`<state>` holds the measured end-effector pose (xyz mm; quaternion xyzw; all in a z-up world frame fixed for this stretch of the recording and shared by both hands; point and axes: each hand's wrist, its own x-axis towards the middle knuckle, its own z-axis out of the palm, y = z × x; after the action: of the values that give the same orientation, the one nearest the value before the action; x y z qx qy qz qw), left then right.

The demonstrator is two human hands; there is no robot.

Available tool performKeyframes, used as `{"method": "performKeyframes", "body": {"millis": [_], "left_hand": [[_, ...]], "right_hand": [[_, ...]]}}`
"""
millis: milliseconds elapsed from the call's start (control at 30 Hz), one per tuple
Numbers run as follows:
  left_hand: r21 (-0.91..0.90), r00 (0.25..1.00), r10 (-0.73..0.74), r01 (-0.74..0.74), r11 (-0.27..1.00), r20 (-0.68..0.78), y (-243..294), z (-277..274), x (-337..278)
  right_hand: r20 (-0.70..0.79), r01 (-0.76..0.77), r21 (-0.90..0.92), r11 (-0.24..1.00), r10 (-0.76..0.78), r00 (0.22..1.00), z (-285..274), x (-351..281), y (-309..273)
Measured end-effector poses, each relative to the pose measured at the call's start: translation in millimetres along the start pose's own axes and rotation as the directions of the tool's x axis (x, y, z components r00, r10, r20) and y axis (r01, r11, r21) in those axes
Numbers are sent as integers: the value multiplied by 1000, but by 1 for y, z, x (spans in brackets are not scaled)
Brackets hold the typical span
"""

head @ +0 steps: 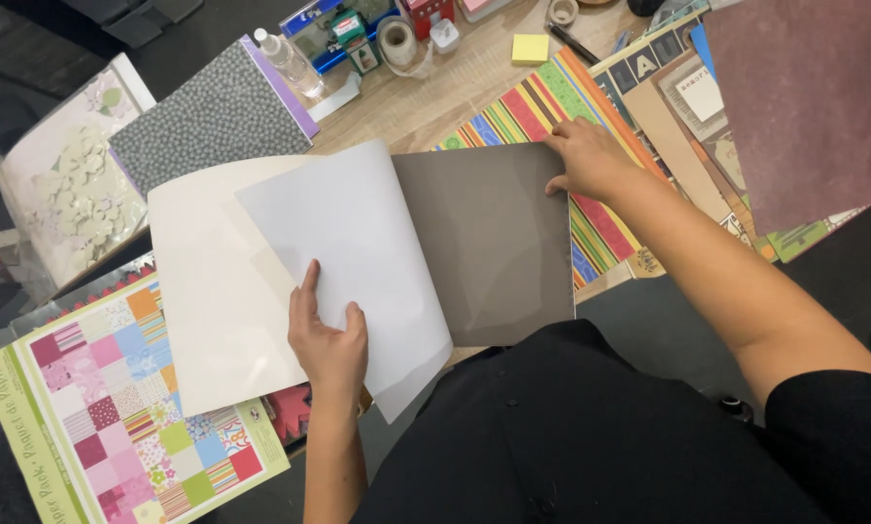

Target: The person browses through multiple scrapbook paper packs and patterned sheets on a cluttered craft table. They flip through pages, separate sheets, and place sticky notes on selected items while occasionally using a pen to mark them.

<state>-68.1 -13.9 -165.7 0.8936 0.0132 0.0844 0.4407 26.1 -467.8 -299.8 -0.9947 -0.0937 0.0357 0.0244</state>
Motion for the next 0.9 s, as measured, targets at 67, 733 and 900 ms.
{"method": "performKeyframes", "body": {"millis": [67, 733, 900], "left_hand": [[-2, 1000, 26, -26, 1000, -6, 0, -1, -1], [97, 992, 118, -114, 989, -46, 8, -19, 6], [80, 998, -33, 36, 996, -47, 20, -25, 4]], "right_hand": [[-64, 17, 7, 1000, -17, 998, 1, -5, -1], [-21, -483, 668, 566, 663, 748, -121, -111, 98], [-154, -394, 710, 584, 675, 722, -188, -110, 176]]}}
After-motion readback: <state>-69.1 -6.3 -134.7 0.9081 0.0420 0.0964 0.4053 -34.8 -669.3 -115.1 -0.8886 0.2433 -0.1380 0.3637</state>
